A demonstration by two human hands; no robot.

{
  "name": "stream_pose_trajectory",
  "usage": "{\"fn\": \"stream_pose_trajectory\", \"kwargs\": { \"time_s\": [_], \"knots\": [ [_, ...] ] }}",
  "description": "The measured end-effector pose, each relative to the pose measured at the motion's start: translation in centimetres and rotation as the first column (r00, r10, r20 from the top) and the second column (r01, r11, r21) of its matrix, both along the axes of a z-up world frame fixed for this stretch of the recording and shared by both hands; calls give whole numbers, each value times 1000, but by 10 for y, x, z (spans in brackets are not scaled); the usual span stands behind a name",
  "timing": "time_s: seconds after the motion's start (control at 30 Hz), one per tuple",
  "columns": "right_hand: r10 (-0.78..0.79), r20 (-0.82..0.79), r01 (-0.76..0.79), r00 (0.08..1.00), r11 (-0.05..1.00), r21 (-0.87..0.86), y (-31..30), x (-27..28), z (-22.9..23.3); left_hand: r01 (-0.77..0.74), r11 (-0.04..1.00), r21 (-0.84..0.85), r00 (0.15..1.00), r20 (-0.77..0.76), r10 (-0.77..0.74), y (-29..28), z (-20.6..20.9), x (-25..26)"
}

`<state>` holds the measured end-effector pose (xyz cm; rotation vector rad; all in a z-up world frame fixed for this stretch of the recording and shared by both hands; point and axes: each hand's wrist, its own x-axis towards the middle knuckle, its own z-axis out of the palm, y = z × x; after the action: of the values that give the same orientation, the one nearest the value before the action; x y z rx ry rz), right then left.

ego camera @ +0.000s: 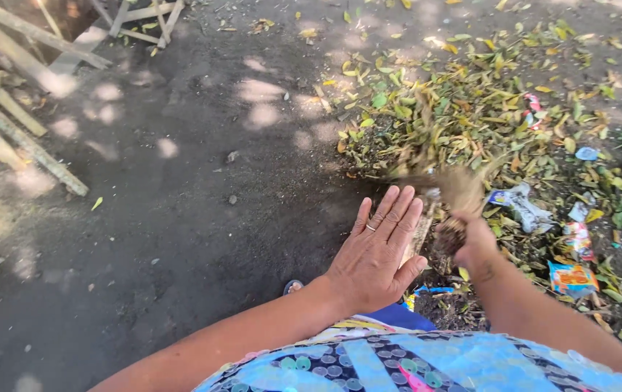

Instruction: The recorder is sweeping dry leaves and trash into a pile on the ground using a handheld broom made of sticks.

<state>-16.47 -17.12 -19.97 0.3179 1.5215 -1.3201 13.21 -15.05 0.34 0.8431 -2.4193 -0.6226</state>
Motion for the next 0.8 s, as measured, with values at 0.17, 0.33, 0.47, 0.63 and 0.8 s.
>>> {"fn": "stream_pose_trajectory", "kwargs": {
  "time_s": [0.17, 0.33, 0.47, 0.63, 0.8],
  "knots": [
    [-93, -261, 76, 961, 994, -74, -30, -43, -3, -46, 998, 39, 999, 25, 45, 12, 1, 0],
    [-125, -321, 31, 939, 959, -283, 8, -47, 48, -27, 999, 31, 1000, -6, 27, 11, -2, -30],
    [201, 11, -198, 979, 970, -139, 69, 49, 120, 106, 994, 26, 994, -31, -105, 18, -2, -66],
    [260, 270, -192, 927, 948, -254, 114, 87, 131, 172, 985, -21, 983, -62, -173, 26, -6, -91],
    [113, 169, 13, 979, 794, -607, 113, 93, 71, 177, 984, -5, 984, -27, -177, 26, -7, -82]
  ]
}}
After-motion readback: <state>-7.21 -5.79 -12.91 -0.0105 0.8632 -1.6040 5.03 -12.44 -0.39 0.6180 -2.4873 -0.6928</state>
